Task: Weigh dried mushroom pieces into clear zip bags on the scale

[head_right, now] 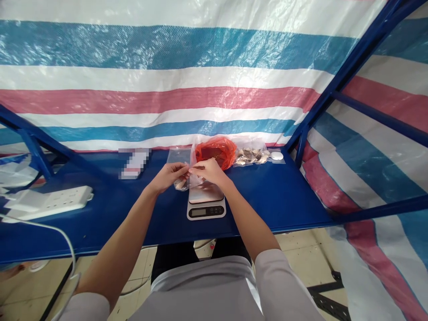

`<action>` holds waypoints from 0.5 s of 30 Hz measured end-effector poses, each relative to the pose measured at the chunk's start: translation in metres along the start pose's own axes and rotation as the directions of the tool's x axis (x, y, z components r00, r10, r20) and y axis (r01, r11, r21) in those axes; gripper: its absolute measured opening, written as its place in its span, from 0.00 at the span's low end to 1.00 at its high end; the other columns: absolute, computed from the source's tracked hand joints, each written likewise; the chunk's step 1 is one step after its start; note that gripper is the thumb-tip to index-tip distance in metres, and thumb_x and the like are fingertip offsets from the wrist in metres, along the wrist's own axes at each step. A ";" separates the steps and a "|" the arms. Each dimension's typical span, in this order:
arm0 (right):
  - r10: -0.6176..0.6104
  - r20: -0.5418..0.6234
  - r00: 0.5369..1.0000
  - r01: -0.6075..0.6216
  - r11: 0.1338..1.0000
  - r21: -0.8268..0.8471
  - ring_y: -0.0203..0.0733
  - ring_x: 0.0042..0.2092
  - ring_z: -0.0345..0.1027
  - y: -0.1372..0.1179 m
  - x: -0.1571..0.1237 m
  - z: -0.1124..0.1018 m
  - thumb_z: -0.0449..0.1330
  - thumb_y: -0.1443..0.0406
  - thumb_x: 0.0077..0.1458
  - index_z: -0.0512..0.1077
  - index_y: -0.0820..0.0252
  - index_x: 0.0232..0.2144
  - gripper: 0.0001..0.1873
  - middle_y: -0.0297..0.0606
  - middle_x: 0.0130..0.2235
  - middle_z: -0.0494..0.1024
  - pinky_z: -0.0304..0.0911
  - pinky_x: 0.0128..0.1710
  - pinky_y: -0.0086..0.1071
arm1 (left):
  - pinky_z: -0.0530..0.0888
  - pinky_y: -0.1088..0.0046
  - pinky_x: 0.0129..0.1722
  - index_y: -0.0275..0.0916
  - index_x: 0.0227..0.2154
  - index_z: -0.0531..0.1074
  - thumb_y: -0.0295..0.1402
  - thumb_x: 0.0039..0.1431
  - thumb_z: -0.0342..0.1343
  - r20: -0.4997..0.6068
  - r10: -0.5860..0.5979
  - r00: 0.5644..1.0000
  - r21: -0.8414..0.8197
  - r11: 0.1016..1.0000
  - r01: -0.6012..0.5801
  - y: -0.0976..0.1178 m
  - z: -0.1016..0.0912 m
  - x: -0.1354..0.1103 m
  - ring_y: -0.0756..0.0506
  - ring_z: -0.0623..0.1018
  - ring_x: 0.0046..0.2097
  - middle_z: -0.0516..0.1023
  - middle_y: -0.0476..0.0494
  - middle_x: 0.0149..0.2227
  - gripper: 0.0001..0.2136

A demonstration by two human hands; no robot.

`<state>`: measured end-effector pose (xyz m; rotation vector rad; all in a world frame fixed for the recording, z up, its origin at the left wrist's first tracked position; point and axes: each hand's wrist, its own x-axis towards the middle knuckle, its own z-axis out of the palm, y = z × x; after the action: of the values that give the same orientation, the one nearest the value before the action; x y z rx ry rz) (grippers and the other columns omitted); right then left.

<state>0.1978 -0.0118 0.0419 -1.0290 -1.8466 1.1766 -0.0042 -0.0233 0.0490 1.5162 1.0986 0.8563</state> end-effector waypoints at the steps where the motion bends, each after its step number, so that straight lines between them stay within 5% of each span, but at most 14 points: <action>1: -0.015 0.008 1.000 0.015 0.999 -0.034 0.34 0.25 0.69 -0.002 0.000 -0.001 0.63 0.56 0.55 0.82 0.62 0.33 0.15 0.33 0.24 0.76 0.67 0.24 0.25 | 0.70 0.76 0.28 0.35 0.28 0.76 0.54 0.52 0.63 0.004 0.008 1.000 0.020 1.000 -0.008 0.001 0.000 0.000 0.51 0.73 0.26 0.76 0.47 0.25 0.23; 15: -0.095 -0.032 0.995 0.091 0.988 -0.123 0.38 0.28 0.71 0.012 0.003 -0.003 0.63 0.60 0.54 0.79 0.61 0.22 0.13 0.33 0.21 0.75 0.64 0.30 0.28 | 0.71 0.75 0.28 0.36 0.26 0.76 0.54 0.52 0.61 0.044 0.065 0.997 0.143 0.987 -0.071 0.005 0.000 0.001 0.50 0.73 0.26 0.75 0.48 0.23 0.23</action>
<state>0.2019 -0.0047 0.0323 -1.0127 -1.9344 0.9946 -0.0032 -0.0229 0.0539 1.6923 1.1052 0.8042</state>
